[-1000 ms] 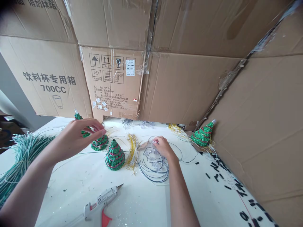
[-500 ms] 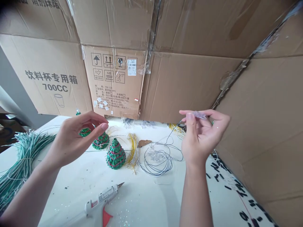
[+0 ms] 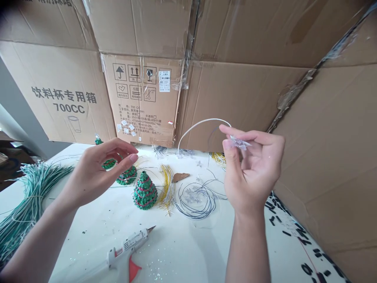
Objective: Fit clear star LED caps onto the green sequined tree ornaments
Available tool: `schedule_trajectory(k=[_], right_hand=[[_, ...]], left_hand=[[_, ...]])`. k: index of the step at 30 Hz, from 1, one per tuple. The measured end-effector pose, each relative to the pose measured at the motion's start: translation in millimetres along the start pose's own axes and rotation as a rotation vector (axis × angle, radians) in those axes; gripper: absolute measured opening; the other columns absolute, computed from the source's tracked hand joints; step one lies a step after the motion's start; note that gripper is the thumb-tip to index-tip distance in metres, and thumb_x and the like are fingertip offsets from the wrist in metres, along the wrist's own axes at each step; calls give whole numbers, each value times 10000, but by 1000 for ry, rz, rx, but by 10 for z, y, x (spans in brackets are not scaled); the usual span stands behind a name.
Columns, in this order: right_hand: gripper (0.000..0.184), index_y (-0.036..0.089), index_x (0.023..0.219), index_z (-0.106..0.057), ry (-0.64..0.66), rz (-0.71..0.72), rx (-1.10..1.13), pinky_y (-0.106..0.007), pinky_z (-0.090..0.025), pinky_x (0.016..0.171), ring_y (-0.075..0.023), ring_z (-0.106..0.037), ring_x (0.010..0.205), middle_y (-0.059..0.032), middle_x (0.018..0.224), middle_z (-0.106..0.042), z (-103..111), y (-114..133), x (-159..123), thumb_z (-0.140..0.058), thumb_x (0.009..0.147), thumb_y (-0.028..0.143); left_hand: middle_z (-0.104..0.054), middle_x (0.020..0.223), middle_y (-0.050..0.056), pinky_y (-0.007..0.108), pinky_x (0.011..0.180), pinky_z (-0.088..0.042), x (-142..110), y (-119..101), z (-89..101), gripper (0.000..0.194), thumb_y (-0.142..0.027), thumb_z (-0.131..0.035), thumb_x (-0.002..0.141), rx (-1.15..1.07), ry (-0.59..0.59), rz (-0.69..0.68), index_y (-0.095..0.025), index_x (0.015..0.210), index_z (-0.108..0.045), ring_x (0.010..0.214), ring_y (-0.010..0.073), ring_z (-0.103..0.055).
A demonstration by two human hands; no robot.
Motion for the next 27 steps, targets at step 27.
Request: schedule_trajectory(k=[27], right_hand=[[128,279,1006,-677,203,-402,441,-332,-593,684,-174,-726,772,-1,933,-800,-452,189,-242,-802,983,262]], left_hand=[[-611,657,-28,241,502,-367,-38,47,100,331,-479,-633,1030,-63,602,183,-232,838,-739,577,117,-496]])
Point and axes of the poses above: each hand's wrist, its own x-axis towards the middle knuckle, its own z-axis out of the back of the hand, y = z × x, the point moved 1 cm from there along x, towards the middle knuckle
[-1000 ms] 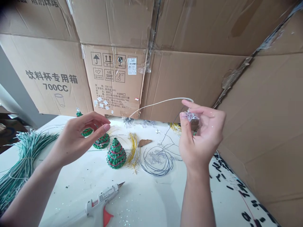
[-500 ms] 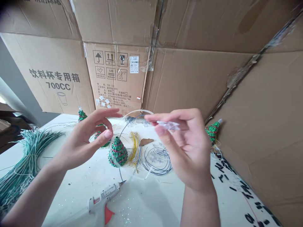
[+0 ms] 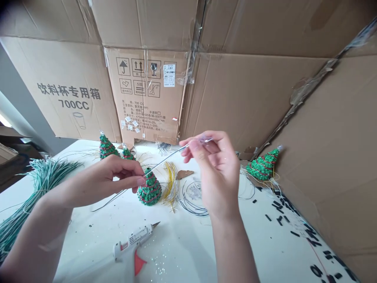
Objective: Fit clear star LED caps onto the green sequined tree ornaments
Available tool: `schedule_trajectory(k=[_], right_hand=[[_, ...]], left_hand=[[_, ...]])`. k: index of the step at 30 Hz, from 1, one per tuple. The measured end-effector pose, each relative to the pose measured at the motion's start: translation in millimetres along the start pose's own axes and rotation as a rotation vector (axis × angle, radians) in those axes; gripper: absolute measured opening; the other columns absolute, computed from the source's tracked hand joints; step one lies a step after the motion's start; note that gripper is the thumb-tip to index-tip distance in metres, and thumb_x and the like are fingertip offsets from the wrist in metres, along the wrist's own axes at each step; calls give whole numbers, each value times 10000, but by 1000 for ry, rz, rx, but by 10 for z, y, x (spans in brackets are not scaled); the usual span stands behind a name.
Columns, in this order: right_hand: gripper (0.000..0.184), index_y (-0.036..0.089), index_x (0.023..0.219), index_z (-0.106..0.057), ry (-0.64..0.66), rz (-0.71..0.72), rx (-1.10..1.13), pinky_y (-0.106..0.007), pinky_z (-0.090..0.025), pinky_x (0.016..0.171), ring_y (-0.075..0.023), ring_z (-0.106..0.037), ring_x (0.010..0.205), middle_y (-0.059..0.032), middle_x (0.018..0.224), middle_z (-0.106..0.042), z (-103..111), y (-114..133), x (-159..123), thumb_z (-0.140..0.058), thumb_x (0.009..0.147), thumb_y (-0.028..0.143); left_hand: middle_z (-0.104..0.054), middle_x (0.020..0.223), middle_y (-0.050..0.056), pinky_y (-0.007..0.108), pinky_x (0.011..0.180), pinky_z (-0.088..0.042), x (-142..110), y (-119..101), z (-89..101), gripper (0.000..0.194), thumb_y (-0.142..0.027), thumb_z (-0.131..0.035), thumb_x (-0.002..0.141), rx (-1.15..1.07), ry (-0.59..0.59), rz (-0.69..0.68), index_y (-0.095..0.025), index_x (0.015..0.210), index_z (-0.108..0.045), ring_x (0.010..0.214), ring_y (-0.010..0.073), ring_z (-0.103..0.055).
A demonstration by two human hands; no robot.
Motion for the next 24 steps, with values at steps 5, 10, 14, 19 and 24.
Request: schedule_trajectory(k=[5,10,14,19,24], right_hand=[[132,268,900,-672,-403,-8,38,-308,-499,603,-150,-613,678,-10,928,-744,187,-87,116,-777,978,277],[178,246,867,-657,-555,-92,69,-300,-493,628,-148,-605,698,-41,962,-760,269,-271,199,-760,1000,302],[224,289,870,-613,-488,-70,38,-326,-485,625,-176,-580,703,-38,987,-764,228,-456,331,-803,980,337],[250,295,803,-638,-454,-95,76,-352,-467,634,-189,-527,708,-28,879,-635,229,-753,542,-847,940,307],[160,267,853,-690,-232,-176,32,-352,-542,752,-163,-495,676,30,753,-420,205,-947,643,-688,1009,231]], left_hand=[[-674,658,-17,242,499,-415,-73,156,197,334,-470,-617,1034,191,41,-12,-253,828,-763,565,125,-562],[-744,739,-15,243,563,-489,-125,278,303,252,-456,-647,1031,252,104,-6,-308,902,-806,633,140,-651],[-731,697,-7,250,501,-431,-50,418,348,289,-465,-614,1034,325,-16,34,-307,887,-807,563,139,-612],[-802,861,8,275,549,-471,94,587,415,290,-545,-640,1007,389,-269,31,-344,943,-840,677,180,-665],[-806,918,23,306,588,-459,264,735,396,332,-528,-550,1058,439,-419,80,-300,982,-779,704,198,-674]])
Point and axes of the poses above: each hand's wrist, its own x-axis towards the middle knuckle, its own z-axis out of the back of the hand, y = z × x, the point moved 1 cm from there along x, towards the middle knuckle
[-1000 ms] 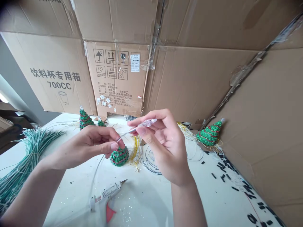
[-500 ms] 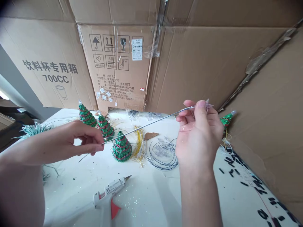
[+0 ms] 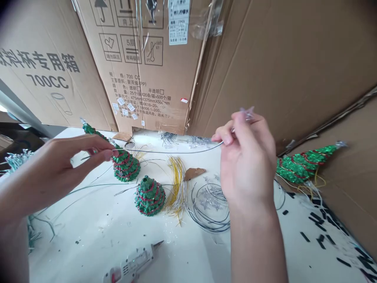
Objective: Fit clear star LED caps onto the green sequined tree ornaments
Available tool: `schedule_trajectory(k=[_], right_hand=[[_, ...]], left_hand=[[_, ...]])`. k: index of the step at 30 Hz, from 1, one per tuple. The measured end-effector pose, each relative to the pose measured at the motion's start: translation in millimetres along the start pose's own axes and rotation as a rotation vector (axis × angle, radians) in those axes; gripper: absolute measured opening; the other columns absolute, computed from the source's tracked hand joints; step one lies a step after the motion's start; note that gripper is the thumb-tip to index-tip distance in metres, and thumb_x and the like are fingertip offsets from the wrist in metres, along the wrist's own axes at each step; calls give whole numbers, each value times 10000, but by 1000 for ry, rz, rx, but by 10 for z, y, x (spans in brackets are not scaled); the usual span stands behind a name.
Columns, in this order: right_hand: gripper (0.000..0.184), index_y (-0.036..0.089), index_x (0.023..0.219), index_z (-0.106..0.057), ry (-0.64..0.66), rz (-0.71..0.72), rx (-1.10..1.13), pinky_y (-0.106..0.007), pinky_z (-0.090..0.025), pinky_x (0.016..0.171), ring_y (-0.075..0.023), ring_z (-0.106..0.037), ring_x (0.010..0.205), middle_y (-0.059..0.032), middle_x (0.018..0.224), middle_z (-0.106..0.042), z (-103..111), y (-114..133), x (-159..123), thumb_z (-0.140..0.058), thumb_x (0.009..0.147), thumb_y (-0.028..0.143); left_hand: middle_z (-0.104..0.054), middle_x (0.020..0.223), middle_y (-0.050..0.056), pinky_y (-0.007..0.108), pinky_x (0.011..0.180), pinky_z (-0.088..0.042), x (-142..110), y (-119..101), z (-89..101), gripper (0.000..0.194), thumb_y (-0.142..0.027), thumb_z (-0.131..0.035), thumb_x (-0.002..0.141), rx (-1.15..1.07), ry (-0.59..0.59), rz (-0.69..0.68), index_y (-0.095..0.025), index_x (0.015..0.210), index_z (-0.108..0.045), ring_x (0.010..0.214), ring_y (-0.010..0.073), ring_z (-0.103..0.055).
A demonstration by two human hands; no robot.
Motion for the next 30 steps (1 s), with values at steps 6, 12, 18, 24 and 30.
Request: schedule_trajectory(k=[6,12,18,24,30], right_hand=[[136,322,1086,-635,518,-143,-336,-301,-458,594,-148,-537,637,55,823,-520,-19,-89,-122,-740,998,328],[243,292,1045,-617,1104,-293,-789,-330,-431,726,-198,-543,856,15,943,-603,-183,-195,-382,-824,917,296],[502,285,1033,-548,1149,-470,-716,-321,-401,754,-198,-546,908,37,989,-600,-290,-393,-437,-963,774,394],[422,255,872,-501,1137,-452,-510,-315,-323,670,-146,-428,748,76,805,-505,-278,-550,-476,-883,894,434],[459,264,840,-404,1028,-345,-341,-315,-367,699,-159,-425,798,56,853,-471,-324,-420,-487,-832,955,384]], left_hand=[[-710,834,3,309,691,-501,77,6,-267,301,-305,-389,1122,-195,270,-28,-286,1335,-601,724,181,-637],[-751,1061,39,327,861,-521,136,-29,-362,379,-280,-341,1126,-235,433,-67,-256,1071,-716,975,204,-685],[-785,1040,40,335,848,-542,132,-17,-342,471,-572,-415,1133,-295,570,7,-263,1147,-770,944,217,-701],[-801,1094,62,327,832,-557,81,31,-319,483,-679,-651,995,-226,592,38,-260,1199,-774,1027,246,-723],[-786,1015,16,315,777,-546,70,-102,-286,237,-444,-771,969,-266,335,3,-236,1083,-770,884,180,-710]])
Point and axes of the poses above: each hand's wrist, its own x-axis towards the middle knuckle, its own z-axis out of the back of the hand, y = z × x, the point moved 1 cm from there along x, towards the middle knuckle
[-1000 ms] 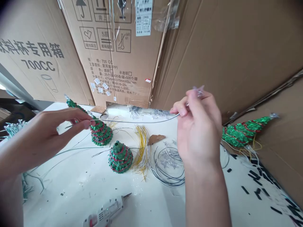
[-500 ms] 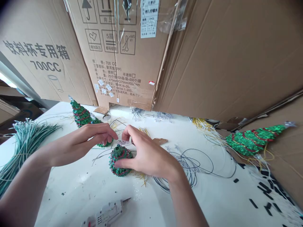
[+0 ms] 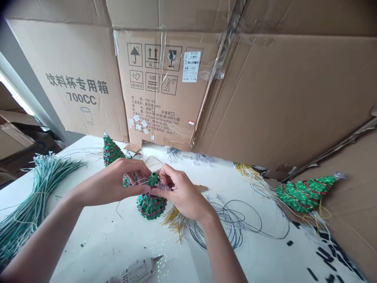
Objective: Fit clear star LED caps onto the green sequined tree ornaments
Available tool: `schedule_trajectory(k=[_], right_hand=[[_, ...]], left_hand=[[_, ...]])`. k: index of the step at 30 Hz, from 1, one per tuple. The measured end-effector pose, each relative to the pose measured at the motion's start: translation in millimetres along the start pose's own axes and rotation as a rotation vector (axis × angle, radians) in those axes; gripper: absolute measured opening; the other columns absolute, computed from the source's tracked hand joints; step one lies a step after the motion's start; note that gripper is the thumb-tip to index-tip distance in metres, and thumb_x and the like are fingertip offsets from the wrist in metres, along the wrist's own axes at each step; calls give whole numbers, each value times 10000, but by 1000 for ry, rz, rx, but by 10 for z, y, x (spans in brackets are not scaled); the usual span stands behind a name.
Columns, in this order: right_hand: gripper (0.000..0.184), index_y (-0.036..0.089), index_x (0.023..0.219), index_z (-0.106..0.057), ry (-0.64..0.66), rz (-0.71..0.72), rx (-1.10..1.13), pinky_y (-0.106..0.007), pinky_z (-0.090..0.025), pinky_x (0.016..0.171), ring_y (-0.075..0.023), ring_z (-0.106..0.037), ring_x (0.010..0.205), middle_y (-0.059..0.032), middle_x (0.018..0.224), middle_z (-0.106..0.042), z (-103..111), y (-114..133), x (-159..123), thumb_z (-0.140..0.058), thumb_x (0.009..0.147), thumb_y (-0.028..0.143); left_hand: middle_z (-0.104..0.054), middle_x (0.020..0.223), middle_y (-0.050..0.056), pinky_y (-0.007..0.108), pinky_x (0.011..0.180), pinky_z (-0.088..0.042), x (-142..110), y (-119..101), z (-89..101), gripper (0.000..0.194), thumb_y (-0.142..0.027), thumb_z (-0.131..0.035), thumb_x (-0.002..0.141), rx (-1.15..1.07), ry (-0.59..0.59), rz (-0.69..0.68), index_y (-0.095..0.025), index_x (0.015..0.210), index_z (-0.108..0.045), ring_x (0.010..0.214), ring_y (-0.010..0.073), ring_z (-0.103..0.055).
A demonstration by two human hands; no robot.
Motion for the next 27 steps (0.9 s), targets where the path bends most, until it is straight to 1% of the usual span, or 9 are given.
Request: schedule_trajectory(k=[2,5,8,10,12,16,20,23,27], right_hand=[[423,269,846,-406,-36,61,-6,-320,-405,722,-177,-494,861,35,909,-516,-1,159,-71,-806,975,322],[390,274,843,-385,-93,135,-170,-326,-418,733,-205,-563,965,18,953,-549,-21,423,-231,-729,1004,189],[391,280,866,-354,-120,188,-334,-326,-403,732,-208,-586,1022,26,976,-552,-68,614,-391,-651,1008,70],[402,284,889,-336,-120,224,-400,-324,-400,723,-197,-589,1001,32,1028,-561,-105,688,-471,-619,1001,21],[418,287,902,-319,-131,260,-448,-321,-400,709,-189,-578,956,35,1043,-554,-141,738,-527,-605,995,-1],[413,286,899,-282,-174,308,-522,-319,-388,667,-183,-535,861,35,986,-510,-205,814,-572,-570,1020,16],[396,287,910,-267,-181,321,-589,-334,-366,646,-196,-567,839,28,963,-481,-246,844,-552,-503,1007,-16],[411,288,925,-249,-190,372,-665,-339,-378,640,-202,-599,836,17,998,-513,-258,847,-542,-485,980,-44],[402,285,937,-244,-211,451,-718,-328,-446,647,-209,-666,919,-18,1151,-604,-276,864,-558,-462,999,-46]], left_hand=[[-771,1018,4,311,786,-536,-49,-118,15,201,-419,-780,981,3,-118,-88,-245,1080,-772,886,168,-691],[-740,998,-13,301,793,-517,-163,-285,36,138,-378,-752,1031,35,-244,-242,-256,1094,-768,885,147,-664],[-722,1004,-7,295,779,-498,-267,-388,54,148,-332,-721,1068,110,-284,-404,-254,1191,-744,881,139,-648],[-728,1020,5,296,799,-495,-314,-432,73,160,-311,-707,1078,158,-299,-507,-238,1219,-724,885,140,-646],[-735,1014,13,292,809,-493,-345,-471,96,149,-298,-702,1079,193,-317,-583,-217,1203,-714,876,139,-641],[-738,978,19,279,765,-481,-371,-524,134,142,-307,-687,1082,222,-330,-636,-191,1160,-714,836,135,-633],[-739,986,24,279,766,-484,-377,-497,147,139,-270,-695,1078,212,-326,-648,-191,1190,-718,842,135,-640],[-749,1020,36,287,792,-490,-383,-463,156,155,-247,-706,1071,229,-335,-669,-186,1213,-717,881,143,-658],[-765,1040,56,307,822,-500,-400,-460,179,170,-209,-718,1058,264,-382,-738,-169,1223,-708,888,156,-662]])
Point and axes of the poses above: each hand's wrist, its own x-axis towards the middle knuckle, its own z-axis out of the back of the hand, y = z × x, the point moved 1 cm from there along x, towards the middle knuckle
